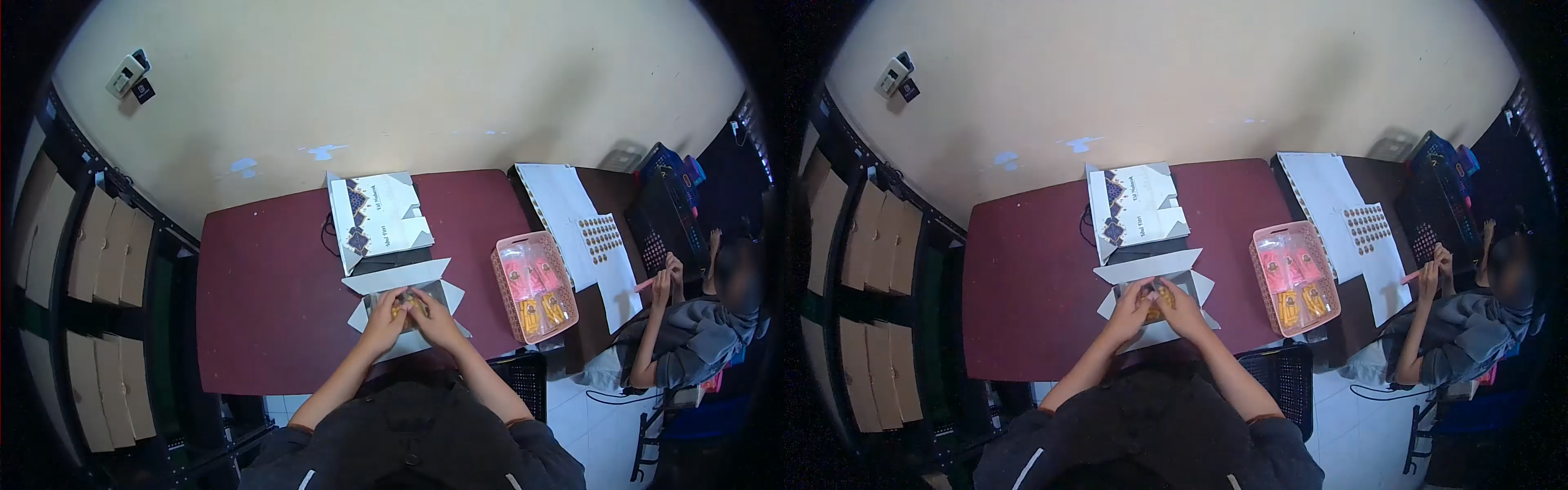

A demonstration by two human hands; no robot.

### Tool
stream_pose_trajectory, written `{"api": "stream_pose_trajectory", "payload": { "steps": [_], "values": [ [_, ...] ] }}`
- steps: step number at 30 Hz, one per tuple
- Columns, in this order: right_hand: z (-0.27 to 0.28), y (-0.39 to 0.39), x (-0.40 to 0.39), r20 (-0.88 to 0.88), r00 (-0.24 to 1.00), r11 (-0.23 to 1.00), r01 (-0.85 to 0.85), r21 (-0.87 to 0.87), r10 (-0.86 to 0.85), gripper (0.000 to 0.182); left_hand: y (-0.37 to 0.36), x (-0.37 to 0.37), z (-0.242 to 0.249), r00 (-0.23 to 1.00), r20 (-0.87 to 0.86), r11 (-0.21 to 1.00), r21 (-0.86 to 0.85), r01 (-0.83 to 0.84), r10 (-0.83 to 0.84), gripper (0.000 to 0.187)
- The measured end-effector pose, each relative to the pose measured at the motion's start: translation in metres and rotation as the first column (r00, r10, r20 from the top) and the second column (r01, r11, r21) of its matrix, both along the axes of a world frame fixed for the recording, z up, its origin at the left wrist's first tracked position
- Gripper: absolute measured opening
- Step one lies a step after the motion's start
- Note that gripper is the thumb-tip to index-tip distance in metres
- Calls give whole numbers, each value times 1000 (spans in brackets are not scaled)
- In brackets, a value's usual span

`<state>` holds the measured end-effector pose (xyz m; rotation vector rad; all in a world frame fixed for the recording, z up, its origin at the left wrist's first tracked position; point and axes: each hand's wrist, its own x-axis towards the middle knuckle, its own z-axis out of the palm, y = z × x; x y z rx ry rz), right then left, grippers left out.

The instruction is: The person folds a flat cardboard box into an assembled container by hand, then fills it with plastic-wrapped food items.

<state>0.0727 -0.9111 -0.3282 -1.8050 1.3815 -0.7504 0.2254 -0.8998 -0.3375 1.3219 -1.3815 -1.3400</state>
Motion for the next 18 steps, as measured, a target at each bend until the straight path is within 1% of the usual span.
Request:
{"api": "stream_pose_trajectory", "payload": {
  "steps": [2,6,7,8,9,11,12,14,15,17,18],
  "values": [
    [-4,-4,-3,211,973,972,48,230,-98,45,-1,2,10,987,157,975,-220,-1,37,34],
    [-2,-6,-6,154,983,954,51,296,-100,44,-1,5,7,978,207,972,-235,10,39,32],
    [-8,-6,-6,119,990,964,48,262,-82,47,1,6,6,911,412,955,-280,98,27,32],
    [-13,-6,-6,84,995,973,42,229,-63,50,2,7,6,801,598,934,-303,191,31,32],
    [-10,-6,-4,84,994,972,42,230,-62,50,3,6,10,800,599,934,-302,190,31,32],
    [-4,-5,-1,-120,993,976,15,218,12,62,7,3,20,535,845,959,-133,250,-22,35],
    [-9,-4,0,-120,993,976,15,218,12,62,7,3,18,534,845,959,-134,250,-22,35],
    [-22,-3,2,-68,997,987,-19,162,30,73,7,4,10,461,886,961,-74,267,-60,40],
    [-23,-5,3,-68,997,986,-18,163,30,73,7,5,4,461,885,961,-73,268,-61,40],
    [-25,-8,6,-104,991,960,-50,274,81,81,7,7,-7,390,919,945,-169,280,49,39],
    [-29,-8,6,-104,991,960,-51,274,82,81,7,7,-3,390,919,945,-169,279,49,39]
  ]
}}
